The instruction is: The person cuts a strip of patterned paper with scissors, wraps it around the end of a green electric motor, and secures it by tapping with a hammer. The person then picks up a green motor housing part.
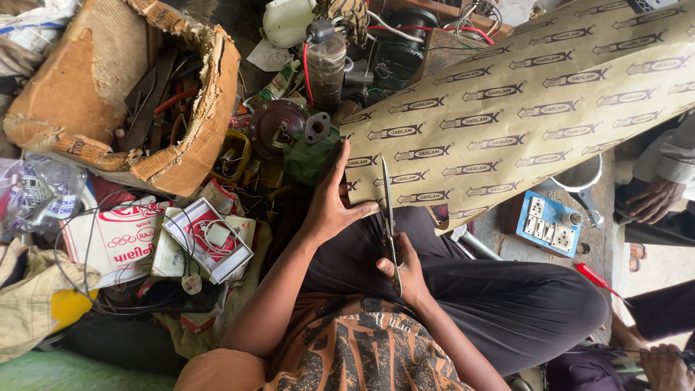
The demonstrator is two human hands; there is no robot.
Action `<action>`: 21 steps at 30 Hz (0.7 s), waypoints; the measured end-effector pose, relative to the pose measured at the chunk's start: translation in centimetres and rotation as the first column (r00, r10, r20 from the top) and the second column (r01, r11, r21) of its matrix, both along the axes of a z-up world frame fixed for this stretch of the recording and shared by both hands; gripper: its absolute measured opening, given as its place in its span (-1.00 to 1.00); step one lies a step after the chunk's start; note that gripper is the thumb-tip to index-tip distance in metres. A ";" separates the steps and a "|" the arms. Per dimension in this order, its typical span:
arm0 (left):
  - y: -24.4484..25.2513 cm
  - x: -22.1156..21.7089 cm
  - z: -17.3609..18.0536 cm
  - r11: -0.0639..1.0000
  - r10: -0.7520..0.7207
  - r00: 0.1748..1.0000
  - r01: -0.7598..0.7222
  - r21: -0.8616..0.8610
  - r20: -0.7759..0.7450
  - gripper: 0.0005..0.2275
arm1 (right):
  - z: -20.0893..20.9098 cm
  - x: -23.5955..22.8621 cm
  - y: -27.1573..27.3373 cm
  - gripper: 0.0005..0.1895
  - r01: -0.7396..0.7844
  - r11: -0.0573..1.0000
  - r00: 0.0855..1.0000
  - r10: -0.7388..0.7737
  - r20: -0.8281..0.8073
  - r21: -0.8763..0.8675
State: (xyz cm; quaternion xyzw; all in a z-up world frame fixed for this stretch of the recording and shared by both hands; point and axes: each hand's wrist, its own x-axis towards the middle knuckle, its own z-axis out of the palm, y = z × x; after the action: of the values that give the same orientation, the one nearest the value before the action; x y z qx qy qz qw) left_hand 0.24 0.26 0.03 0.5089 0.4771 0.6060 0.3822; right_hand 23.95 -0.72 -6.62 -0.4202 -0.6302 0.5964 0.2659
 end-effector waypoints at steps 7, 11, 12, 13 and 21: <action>0.1 0.0 0.1 0.999 0.022 0.999 -0.020 0.026 -0.048 0.03 | -0.7 0.1 0.0 -0.07 0.005 1.000 0.999 -0.005 -0.045 -0.002; -0.1 -0.1 0.1 0.999 0.011 0.999 -0.010 0.031 -0.035 0.04 | -0.8 0.2 -0.2 -0.08 0.005 0.999 1.000 -0.004 -0.028 0.045; -0.1 -0.1 0.1 1.000 0.007 1.000 -0.006 0.030 -0.026 0.04 | -0.7 0.3 -0.3 -0.08 0.009 0.999 1.000 -0.008 -0.030 0.038; -0.1 -0.1 0.1 1.000 0.003 1.000 -0.002 0.028 -0.018 0.04 | -0.7 0.3 -0.4 -0.08 0.013 0.999 0.999 -0.012 -0.033 0.031; -0.7 0.4 0.8 0.998 -0.048 0.999 0.047 0.047 0.009 0.05 | 0.6 0.3 -0.9 -0.11 0.041 0.998 0.998 -0.043 -0.046 -0.048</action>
State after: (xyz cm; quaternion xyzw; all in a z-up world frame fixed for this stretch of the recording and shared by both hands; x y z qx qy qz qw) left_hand 0.61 -0.49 0.88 0.5259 0.4487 0.6103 0.3868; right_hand 24.26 -1.64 -6.03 -0.4254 -0.6007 0.6149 0.2829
